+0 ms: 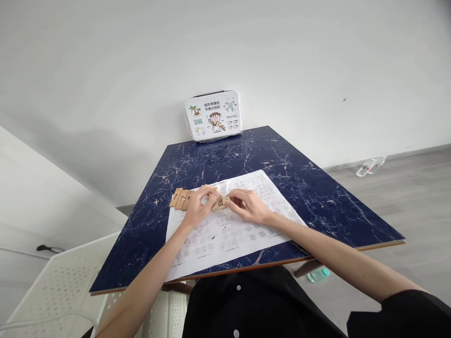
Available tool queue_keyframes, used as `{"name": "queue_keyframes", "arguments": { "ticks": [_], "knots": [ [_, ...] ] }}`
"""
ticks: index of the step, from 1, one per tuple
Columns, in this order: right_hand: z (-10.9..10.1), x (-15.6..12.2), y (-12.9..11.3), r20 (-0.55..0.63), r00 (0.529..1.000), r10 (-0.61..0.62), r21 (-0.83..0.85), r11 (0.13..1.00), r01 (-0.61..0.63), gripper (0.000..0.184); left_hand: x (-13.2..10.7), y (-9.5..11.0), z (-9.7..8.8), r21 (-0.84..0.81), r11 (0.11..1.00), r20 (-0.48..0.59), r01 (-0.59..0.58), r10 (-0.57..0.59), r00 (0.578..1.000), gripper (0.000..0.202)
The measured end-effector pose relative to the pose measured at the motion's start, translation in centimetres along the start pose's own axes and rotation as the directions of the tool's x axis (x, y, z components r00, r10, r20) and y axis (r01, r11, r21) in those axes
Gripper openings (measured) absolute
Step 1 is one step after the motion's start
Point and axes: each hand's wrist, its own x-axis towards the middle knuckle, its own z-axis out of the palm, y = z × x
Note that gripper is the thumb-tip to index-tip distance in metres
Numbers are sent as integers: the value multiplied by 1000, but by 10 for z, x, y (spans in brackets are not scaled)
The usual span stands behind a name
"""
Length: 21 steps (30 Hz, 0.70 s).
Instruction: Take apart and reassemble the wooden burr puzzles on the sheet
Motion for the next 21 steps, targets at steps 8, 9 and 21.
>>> {"name": "queue_keyframes", "arguments": {
  "ticks": [8, 9, 21],
  "knots": [
    [-2, -6, -2, -14, 990, -140, 23, 990, 140, 22, 3, -9, -2, -100, 993, -6, 67, -68, 998, 43],
    [-1, -6, -3, -18, 989, -149, 12, 989, 149, 23, 3, -12, -3, -104, 991, -38, 84, -88, 995, 44],
    [7, 4, 32, -189, 966, 174, -249, 944, -219, 12, 10, -45, -3, 243, 960, -291, 139, -65, 955, 33]
  ]
}}
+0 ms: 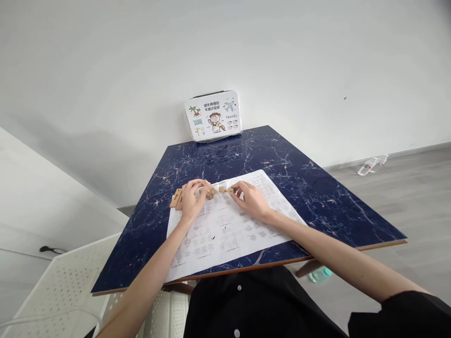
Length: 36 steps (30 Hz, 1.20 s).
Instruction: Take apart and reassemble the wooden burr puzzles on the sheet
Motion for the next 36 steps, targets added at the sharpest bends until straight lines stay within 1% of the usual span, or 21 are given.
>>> {"name": "queue_keyframes", "arguments": {
  "ticks": [4, 8, 13, 15, 18, 20, 23, 25, 26, 28, 30, 32, 34, 36],
  "knots": [
    [0, 2, 7, 33, 997, 77, -115, 991, -72, 10, 3, -11, 8, 119, 991, -15, -61, 64, 998, 31],
    [-1, 2, 4, 86, 992, 95, -168, 982, -80, 11, 3, -11, 9, 196, 978, -53, -71, 83, 995, 33],
    [0, 2, 2, 132, 990, 54, -124, 992, -38, 16, 2, -10, 6, 147, 987, 9, -68, 68, 998, 47],
    [1, 2, 3, 151, 988, 35, -102, 995, -20, 19, 2, -11, 6, 162, 985, 14, -55, 54, 998, 45],
    [2, 2, 5, 167, 986, 24, -86, 996, -9, 21, 1, -16, 7, 195, 981, 0, -7, 7, 1000, 32],
    [3, 2, 5, 168, 985, 25, -88, 996, -11, 21, 0, -20, 8, 195, 981, 13, 17, -20, 1000, 38],
    [2, 1, 5, 165, 986, 7, -89, 996, 8, 23, -1, -21, 9, 155, 988, 81, 7, -19, 997, 43],
    [3, 1, 5, 193, 978, -76, -55, 995, 88, 29, -2, -18, 10, 118, 993, 137, -15, -2, 991, 40],
    [3, 0, 5, 220, 965, -142, -23, 988, 151, 33, -3, -16, 10, 98, 995, 167, -24, 8, 986, 39],
    [4, -1, 5, 278, 921, -274, 46, 961, 272, 41, -4, -12, 10, 57, 998, 236, -34, 20, 971, 37],
    [6, -2, 6, 316, 884, -344, 81, 938, 336, 47, -5, -9, 10, 17, 999, 310, -46, 38, 950, 38],
    [8, -2, 6, 322, 882, -345, 74, 938, 340, 48, -6, -7, 9, -7, 997, 376, -75, 72, 924, 46],
    [9, -2, 7, 309, 896, -319, 58, 947, 317, 49, -7, -6, 7, -8, 992, 425, -127, 118, 898, 57],
    [8, -1, 8, 288, 914, -286, 44, 957, 286, 49, -8, -4, 6, 17, 986, 448, -168, 143, 883, 59]
  ]
}}
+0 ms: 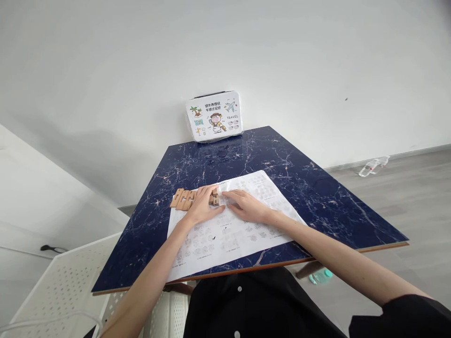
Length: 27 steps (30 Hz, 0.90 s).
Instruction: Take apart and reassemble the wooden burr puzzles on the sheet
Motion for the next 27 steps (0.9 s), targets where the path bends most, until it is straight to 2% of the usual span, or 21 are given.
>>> {"name": "queue_keyframes", "arguments": {
  "ticks": [3, 9, 11, 14, 15, 17, 20, 23, 27],
  "knots": [
    [-1, 0, 0, -17, 999, 36, -2, 999, -36, 49, -1, 0, 0, 62, 998, -20, 21, -20, 1000, 49],
    [-2, 0, -1, 1, 999, 50, 0, 999, -50, 43, 0, -6, 2, 206, 973, -143, 107, -78, 987, 42],
    [-2, 0, -1, -7, 999, 50, 3, 999, -50, 41, -2, -1, 1, 222, 971, -206, 83, -36, 978, 40],
    [-3, 0, -4, -28, 999, 18, 22, 1000, -18, 35, -5, 15, 1, 188, 980, -277, -71, 122, 953, 30],
    [-3, 0, -6, -34, 999, -3, 27, 1000, 4, 33, -7, 21, 1, 151, 981, -266, -124, 161, 950, 22],
    [-3, 0, -9, -42, 998, -49, 25, 998, 51, 24, -10, 32, 2, 71, 977, -169, -200, 209, 963, 14],
    [-2, -1, -11, -40, 995, -93, 4, 996, 93, 19, -13, 39, 4, 20, 984, -35, -179, 180, 983, 10],
    [-1, -2, -10, -54, 994, -94, 9, 995, 94, 18, -13, 39, 6, -1, 990, -3, -140, 140, 990, 13],
    [-1, -2, -7, -76, 994, -73, 28, 997, 75, 19, -11, 34, 9, 52, 989, -26, -138, 140, 990, 13]
  ]
}}
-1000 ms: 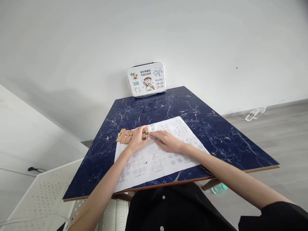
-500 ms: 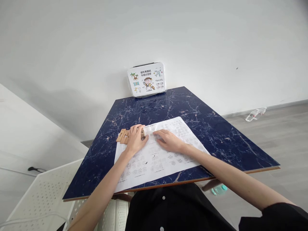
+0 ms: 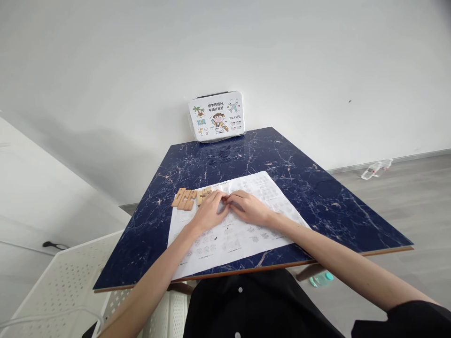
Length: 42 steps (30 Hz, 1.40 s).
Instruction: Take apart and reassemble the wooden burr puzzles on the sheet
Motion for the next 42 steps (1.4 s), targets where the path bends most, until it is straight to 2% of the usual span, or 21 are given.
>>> {"name": "queue_keyframes", "arguments": {
  "ticks": [5, 8, 10, 14, 16, 24, 42],
  "knots": [
    [-1, 1, -1, -2, 1000, 1, -22, 1000, -1, 22, 2, -8, 6, 98, 994, -99, 50, -40, 994, 10],
    [-2, 1, -3, -2, 1000, 2, -31, 1000, -2, 21, 1, -8, 5, 110, 993, -119, 49, -35, 992, 11],
    [-2, 1, -4, 4, 1000, 2, -30, 1000, -2, 19, -1, -5, 2, 82, 996, -76, 35, -28, 997, 11],
    [-3, 0, -5, 46, 999, 15, -19, 1000, -14, 20, -6, 2, -1, 49, 997, 118, 53, -58, 991, 19],
    [-2, -1, -5, 76, 996, 35, -19, 999, -33, 21, -8, 3, -1, 78, 996, 154, 37, -48, 987, 21],
    [-2, -2, -5, 105, 993, 45, -26, 999, -43, 21, -9, 0, 2, 119, 993, 140, -20, 3, 990, 19],
    [-2, -1, -7, 106, 994, 33, -68, 997, -26, 19, -9, 2, -2, 100, 995, 145, -28, 14, 989, 18]
  ]
}}
